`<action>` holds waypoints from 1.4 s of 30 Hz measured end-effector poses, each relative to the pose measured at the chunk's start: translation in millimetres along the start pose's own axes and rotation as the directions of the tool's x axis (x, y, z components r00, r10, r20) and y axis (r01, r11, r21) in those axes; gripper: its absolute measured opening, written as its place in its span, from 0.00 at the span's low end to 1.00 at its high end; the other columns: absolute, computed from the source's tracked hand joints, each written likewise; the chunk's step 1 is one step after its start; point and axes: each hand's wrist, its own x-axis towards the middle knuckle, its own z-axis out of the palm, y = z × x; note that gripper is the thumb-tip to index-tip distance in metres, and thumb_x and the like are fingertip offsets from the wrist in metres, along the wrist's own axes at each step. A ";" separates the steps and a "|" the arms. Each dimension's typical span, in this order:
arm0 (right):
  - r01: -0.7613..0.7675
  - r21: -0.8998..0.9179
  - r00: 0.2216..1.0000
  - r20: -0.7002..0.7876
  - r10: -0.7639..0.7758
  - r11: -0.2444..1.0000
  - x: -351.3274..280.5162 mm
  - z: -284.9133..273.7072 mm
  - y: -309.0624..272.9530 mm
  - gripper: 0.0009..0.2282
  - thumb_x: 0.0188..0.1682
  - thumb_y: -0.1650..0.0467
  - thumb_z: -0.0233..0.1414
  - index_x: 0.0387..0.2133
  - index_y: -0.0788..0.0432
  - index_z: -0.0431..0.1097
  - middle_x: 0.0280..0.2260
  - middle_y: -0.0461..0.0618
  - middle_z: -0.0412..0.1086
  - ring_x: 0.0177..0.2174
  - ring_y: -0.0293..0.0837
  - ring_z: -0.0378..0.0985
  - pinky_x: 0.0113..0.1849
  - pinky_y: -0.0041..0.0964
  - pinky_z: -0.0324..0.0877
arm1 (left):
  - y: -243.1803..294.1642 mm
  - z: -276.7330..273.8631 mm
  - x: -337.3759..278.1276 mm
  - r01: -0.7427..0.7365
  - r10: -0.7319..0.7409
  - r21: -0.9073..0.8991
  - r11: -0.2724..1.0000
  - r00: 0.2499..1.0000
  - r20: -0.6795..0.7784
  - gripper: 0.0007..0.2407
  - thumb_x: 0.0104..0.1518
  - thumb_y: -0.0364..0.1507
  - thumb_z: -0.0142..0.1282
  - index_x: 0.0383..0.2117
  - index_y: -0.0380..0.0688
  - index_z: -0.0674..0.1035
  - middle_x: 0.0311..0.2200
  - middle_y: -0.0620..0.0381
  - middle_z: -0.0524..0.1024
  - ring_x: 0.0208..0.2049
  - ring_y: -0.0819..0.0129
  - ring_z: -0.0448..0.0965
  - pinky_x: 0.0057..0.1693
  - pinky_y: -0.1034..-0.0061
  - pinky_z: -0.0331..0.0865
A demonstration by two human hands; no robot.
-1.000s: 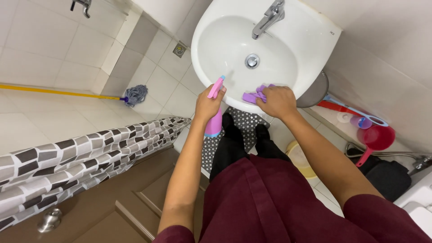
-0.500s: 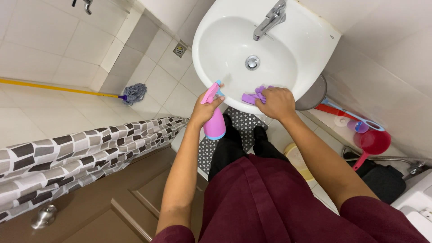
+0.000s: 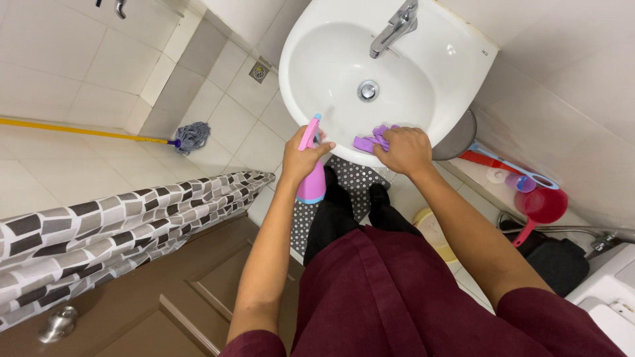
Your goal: The person cleans a toilet seat using a handheld bidet sprayer and a toilet brush. They then move to the sink, where they use a purple cloth and a pink spray bottle to wipe down the sink basin and faucet.
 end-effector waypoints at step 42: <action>0.034 0.716 0.947 0.201 -0.252 0.698 35.4 -92.5 -62.7 0.21 0.49 0.63 0.58 0.57 0.51 0.70 0.45 0.49 0.72 0.40 0.43 0.73 0.42 0.37 0.69 | 4.5 -13.0 -7.8 0.038 0.205 -0.536 0.843 0.899 0.387 0.11 0.50 0.24 0.68 0.39 0.38 0.81 0.37 0.56 0.83 0.41 0.71 0.83 0.50 0.75 0.76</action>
